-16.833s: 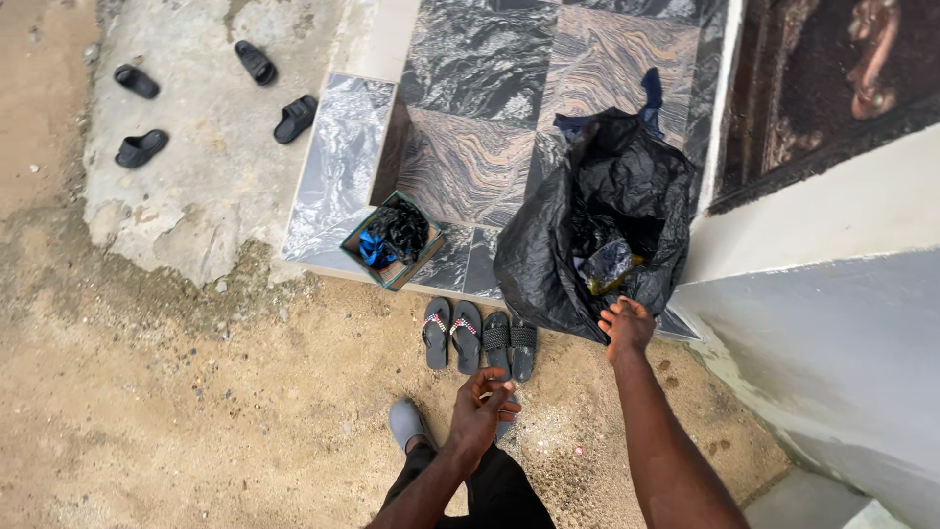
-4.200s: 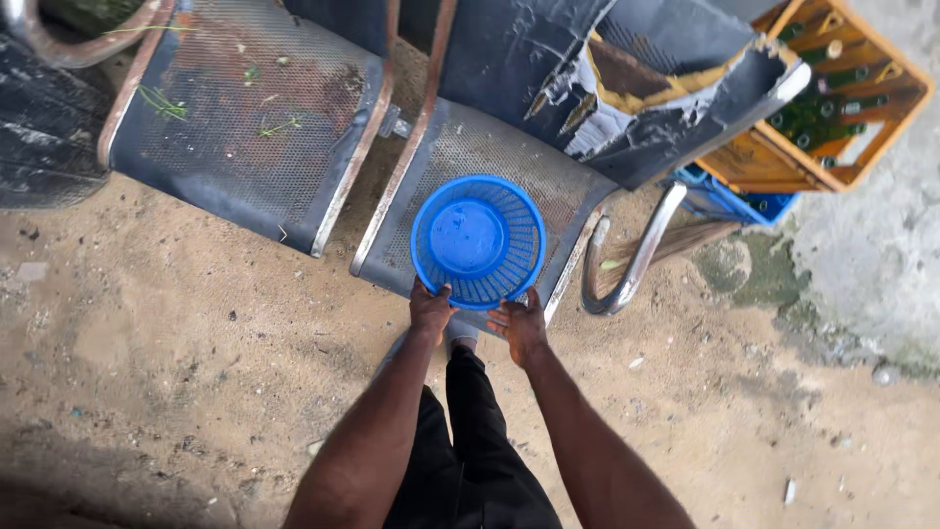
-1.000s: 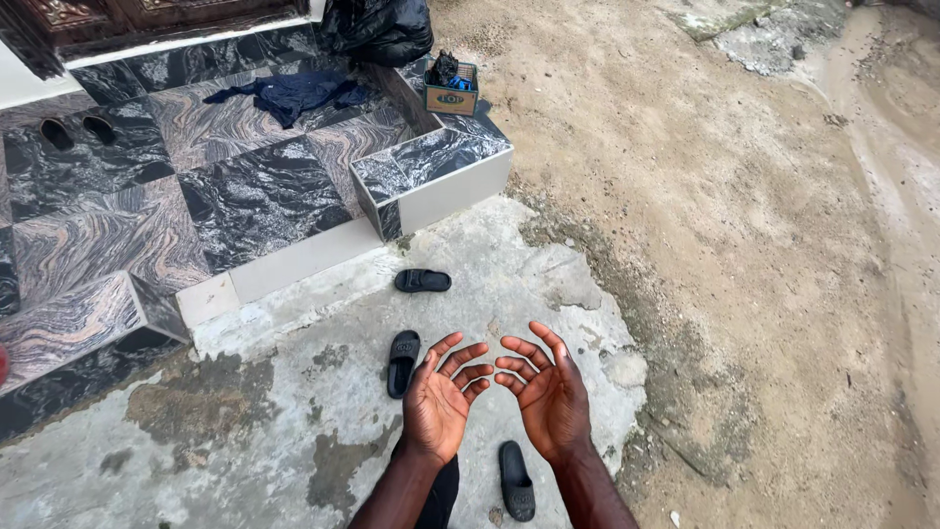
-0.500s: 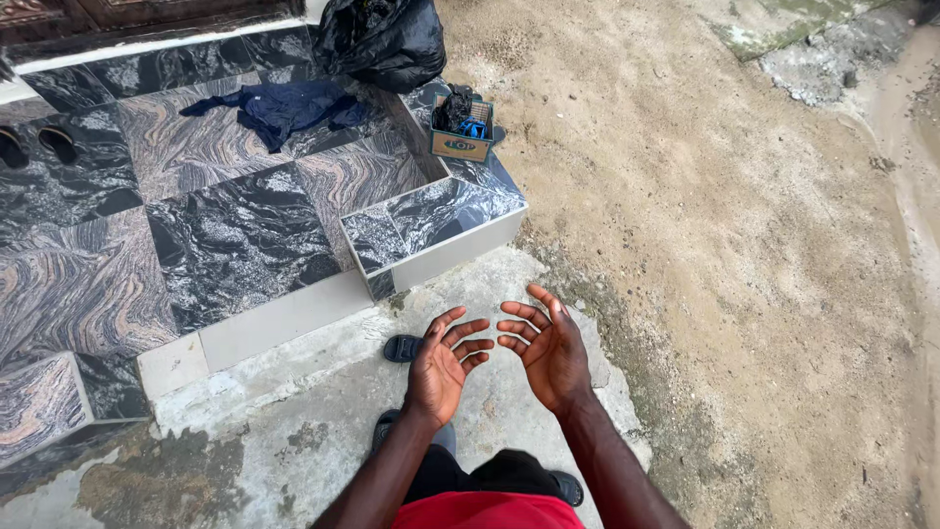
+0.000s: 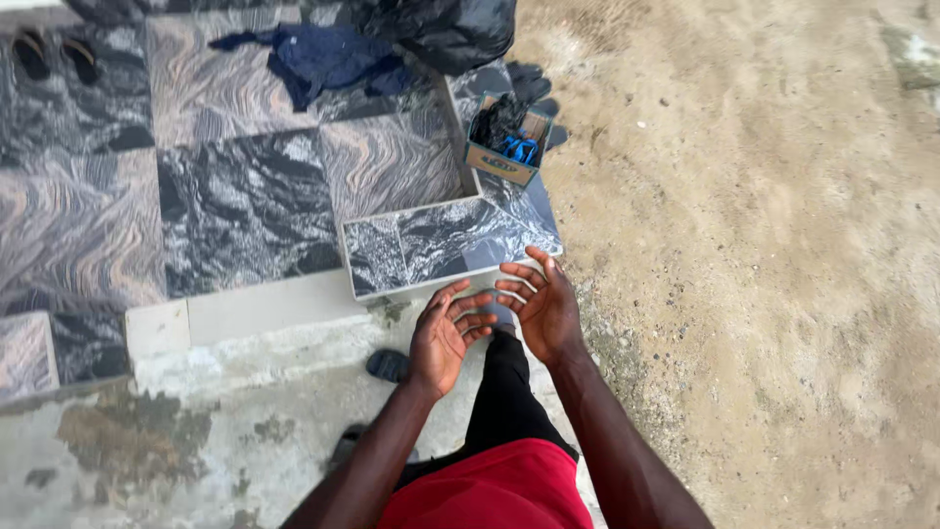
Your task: The person empties a blue plastic bin, places a new black trash bag inside the bin, and then ties a full black trash bag.
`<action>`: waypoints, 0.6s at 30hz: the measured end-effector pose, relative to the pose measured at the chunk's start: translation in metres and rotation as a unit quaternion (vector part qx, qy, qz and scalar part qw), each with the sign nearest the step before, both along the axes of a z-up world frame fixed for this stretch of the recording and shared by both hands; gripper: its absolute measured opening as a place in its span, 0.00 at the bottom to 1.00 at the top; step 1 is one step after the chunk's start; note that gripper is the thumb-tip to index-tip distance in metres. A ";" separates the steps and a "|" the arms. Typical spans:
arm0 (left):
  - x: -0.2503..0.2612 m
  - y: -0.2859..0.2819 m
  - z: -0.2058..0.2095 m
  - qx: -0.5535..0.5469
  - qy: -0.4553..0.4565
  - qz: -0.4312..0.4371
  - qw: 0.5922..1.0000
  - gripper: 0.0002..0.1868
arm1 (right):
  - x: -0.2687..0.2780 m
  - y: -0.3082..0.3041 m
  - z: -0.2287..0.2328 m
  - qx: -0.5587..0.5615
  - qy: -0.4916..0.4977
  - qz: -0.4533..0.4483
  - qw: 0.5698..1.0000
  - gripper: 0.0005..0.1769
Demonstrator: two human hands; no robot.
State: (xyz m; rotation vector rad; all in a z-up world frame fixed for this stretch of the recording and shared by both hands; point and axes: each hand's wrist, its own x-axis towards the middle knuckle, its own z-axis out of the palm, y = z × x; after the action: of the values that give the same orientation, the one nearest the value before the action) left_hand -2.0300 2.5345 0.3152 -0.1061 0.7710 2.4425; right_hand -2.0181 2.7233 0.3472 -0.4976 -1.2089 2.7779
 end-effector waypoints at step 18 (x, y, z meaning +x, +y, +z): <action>-0.207 0.195 -0.063 -0.164 -0.084 0.138 0.973 0.32 | -0.487 0.212 -0.287 0.321 -0.239 0.222 0.889 0.54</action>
State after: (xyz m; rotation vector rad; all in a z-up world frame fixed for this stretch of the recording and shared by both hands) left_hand -2.2371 2.7291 0.2522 -0.5741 1.1403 2.4950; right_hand -2.5052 2.9352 0.0597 -0.9554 -2.4979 2.3607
